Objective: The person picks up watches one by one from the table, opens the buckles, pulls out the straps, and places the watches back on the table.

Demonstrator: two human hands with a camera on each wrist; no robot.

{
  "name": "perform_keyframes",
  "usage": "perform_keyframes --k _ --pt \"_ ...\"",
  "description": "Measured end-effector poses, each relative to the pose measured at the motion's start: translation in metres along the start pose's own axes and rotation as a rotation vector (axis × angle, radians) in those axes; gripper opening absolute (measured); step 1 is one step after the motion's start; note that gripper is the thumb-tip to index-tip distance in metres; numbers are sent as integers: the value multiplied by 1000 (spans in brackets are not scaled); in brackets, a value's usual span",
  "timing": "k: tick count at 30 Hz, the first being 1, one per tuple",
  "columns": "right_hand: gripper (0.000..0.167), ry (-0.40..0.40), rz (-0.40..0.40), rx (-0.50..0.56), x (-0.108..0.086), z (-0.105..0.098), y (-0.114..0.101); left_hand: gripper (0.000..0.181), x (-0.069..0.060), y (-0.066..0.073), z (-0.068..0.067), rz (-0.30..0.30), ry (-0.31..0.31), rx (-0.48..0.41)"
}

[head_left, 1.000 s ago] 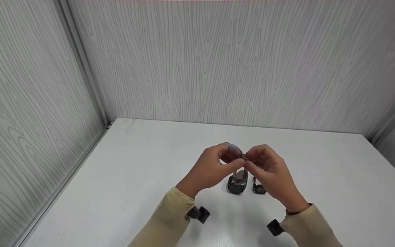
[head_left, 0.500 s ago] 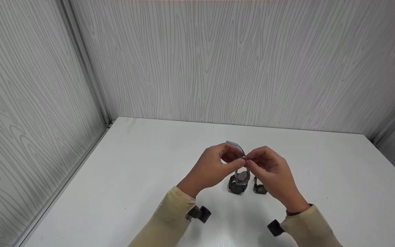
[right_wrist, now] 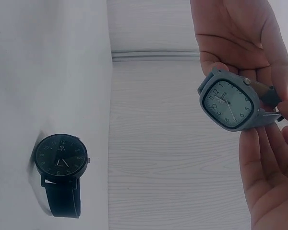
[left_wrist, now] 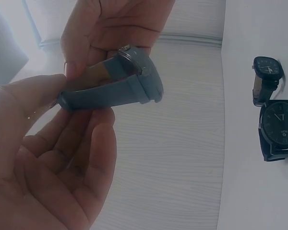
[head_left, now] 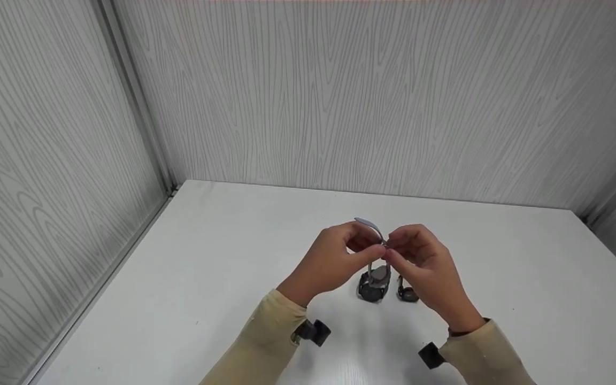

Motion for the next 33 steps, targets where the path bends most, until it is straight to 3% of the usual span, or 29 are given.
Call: perform_keyframes --k 14,22,33 --pt "22 13 34 39 -2 0 1 17 1 -1 2 -9 -12 -15" --pt "24 2 20 17 -1 -1 0 15 1 -1 1 19 4 -4" --pt "20 -11 -5 14 -1 0 -3 19 0 0 -1 -13 -20 3"
Point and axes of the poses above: each hand's wrist, its own x-axis towards the middle knuckle, its own z-axis out of the palm, y = z × x, the point moved 2 cm from there along x, towards the middle knuckle, and after that the axes turned 12 degrees about x, right-handed, at the moved point
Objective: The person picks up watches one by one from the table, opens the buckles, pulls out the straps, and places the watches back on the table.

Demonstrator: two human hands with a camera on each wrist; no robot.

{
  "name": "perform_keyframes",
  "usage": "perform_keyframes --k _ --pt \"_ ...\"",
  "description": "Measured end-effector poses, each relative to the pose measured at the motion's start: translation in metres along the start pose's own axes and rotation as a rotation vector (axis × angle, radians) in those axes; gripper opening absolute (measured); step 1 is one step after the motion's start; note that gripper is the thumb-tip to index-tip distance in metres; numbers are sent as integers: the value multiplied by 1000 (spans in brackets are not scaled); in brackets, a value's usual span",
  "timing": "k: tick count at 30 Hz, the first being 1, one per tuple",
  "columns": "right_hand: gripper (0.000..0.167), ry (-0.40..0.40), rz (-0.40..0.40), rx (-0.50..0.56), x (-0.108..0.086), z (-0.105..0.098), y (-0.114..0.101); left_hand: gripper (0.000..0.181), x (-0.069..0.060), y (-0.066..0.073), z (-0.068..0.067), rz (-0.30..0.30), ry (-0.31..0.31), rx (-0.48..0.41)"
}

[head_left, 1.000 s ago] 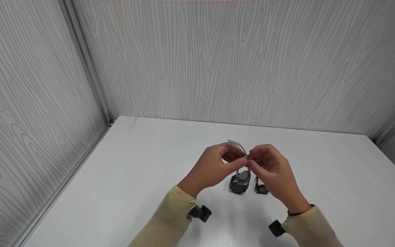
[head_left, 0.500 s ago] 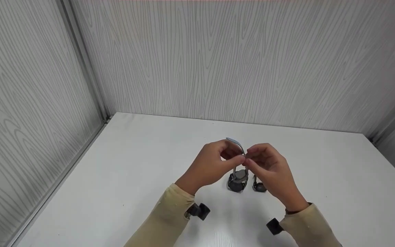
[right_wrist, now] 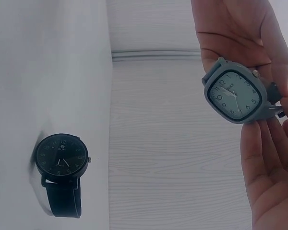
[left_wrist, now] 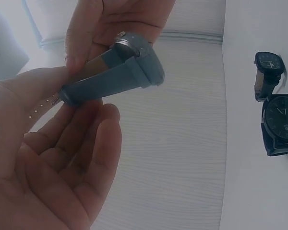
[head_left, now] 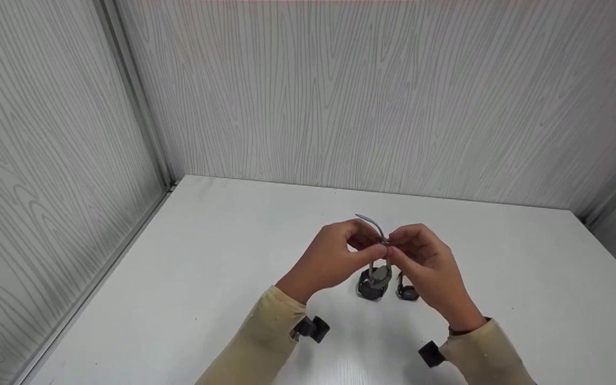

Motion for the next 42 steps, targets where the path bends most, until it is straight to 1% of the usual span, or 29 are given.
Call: perform_keyframes --k 7,10,18,20,26,35,42 --pt "21 -4 17 13 0 0 0 17 1 0 -2 31 40 8" --pt "21 -8 22 13 0 0 0 17 0 -1 -2 36 54 8" --pt "21 4 41 18 0 0 0 20 0 -1 -2 28 50 -2" --pt "20 0 35 16 0 0 0 20 0 -1 -2 27 51 3" --pt "13 -16 15 -29 0 -1 0 19 1 -3 -2 24 52 14" --pt "12 -10 21 -52 0 -3 2 19 1 -3 0 16 55 24" --pt "13 -10 37 -30 0 -3 3 19 1 -4 -5 34 68 -88"
Point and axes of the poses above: each hand's wrist, its own x-axis towards the middle knuckle, its own z-axis out of the palm, y = z × x, the point moved 2 cm from there along x, towards the middle knuckle, and after that the axes turned 12 degrees about x, right-handed, at the moved point
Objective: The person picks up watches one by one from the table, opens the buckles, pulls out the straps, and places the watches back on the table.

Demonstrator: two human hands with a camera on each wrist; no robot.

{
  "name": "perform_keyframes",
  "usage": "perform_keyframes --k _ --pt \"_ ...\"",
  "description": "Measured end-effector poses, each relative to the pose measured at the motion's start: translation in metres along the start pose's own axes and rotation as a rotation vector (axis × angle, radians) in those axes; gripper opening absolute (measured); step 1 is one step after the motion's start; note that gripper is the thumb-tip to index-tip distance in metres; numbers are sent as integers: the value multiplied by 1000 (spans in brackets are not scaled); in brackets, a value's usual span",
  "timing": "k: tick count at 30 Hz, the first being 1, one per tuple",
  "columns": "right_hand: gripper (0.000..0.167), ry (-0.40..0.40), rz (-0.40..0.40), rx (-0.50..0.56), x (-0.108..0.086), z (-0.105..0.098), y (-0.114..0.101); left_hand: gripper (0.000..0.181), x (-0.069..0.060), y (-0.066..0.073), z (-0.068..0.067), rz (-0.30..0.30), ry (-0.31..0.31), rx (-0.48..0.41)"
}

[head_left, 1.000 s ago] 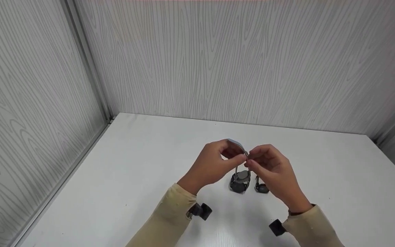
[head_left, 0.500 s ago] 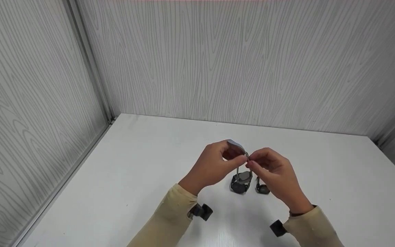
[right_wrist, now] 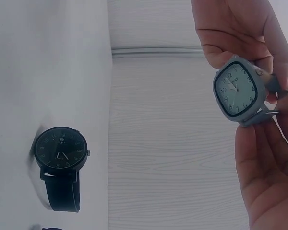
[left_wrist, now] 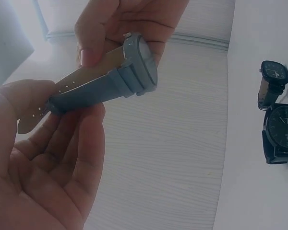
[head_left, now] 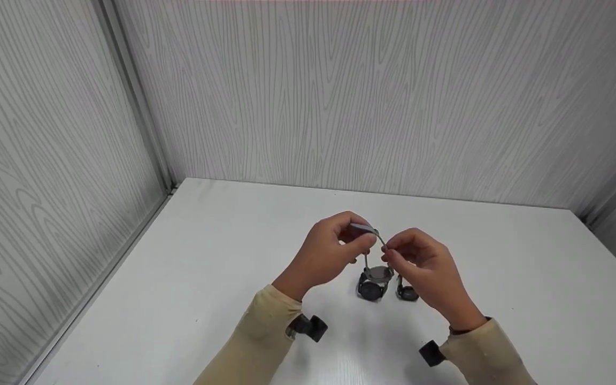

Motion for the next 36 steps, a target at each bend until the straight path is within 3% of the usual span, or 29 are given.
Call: perform_keyframes --k 7,19,25,36 --pt "10 -25 10 26 0 0 1 20 0 -3 6 20 -61 64" --pt "4 -47 -34 -58 -1 1 2 25 -1 -5 10 -47 -137 66" --pt "10 -52 -58 -76 -1 1 4 22 -1 -3 9 -18 -121 92" --pt "11 -29 -43 -61 -1 0 3 19 -2 -2 7 10 -42 60"
Point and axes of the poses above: each hand's wrist, its own x-axis towards the middle knuckle, its own z-axis out of the palm, y = z × x, the point moved 2 cm from there along x, towards the middle knuckle, and after that the axes turned 12 degrees about x, right-handed, at the moved point
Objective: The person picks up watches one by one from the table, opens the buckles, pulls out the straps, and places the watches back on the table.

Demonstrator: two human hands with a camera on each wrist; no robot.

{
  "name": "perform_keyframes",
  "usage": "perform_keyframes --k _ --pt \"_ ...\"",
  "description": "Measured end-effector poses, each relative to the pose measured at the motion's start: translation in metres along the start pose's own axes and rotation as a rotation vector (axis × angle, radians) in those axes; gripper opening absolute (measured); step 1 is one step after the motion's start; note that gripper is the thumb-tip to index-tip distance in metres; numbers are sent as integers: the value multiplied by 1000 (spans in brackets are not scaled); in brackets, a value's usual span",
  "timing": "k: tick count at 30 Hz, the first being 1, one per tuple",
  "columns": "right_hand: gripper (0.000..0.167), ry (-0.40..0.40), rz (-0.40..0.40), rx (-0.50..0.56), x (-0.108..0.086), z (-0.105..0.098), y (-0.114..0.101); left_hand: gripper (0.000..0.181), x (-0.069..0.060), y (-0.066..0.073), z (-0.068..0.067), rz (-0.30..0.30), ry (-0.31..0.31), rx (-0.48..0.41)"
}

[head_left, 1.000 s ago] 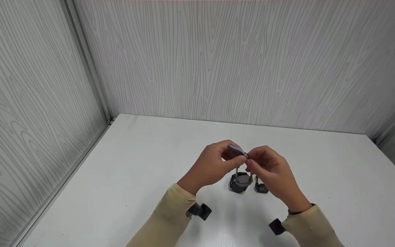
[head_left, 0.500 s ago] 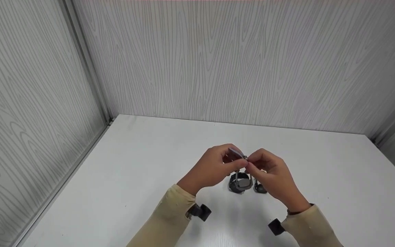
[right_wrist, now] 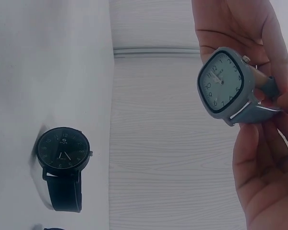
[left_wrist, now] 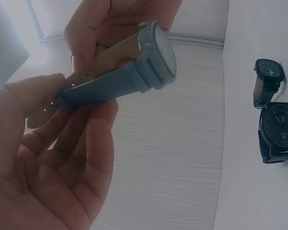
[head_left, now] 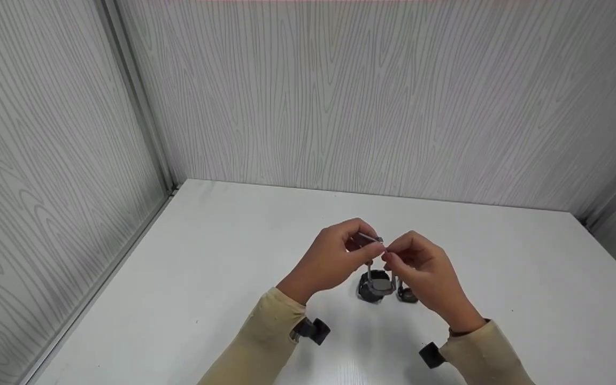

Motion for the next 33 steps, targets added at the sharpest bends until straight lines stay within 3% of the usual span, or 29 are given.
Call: perform_keyframes --k 9,17,23,28,33 --pt "14 22 6 17 0 -2 1 20 2 -1 -4 -9 55 -34" --pt "9 83 60 36 2 -2 2 23 3 -3 -10 -34 143 -115" --pt "4 117 114 -16 5 1 10 31 4 -10 -8 -72 151 -169" --pt "4 80 172 -100 9 8 23 26 3 -22 -12 -113 168 -84" --pt "6 11 253 -147 19 21 37 19 0 -46 -19 -197 153 8"
Point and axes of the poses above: each hand's wrist, its own x-axis towards the middle knuckle, its own z-axis out of the palm, y = z × x, the point moved 2 cm from there along x, towards the middle knuckle, and after that the axes turned 12 degrees about x, right-handed, at the moved point
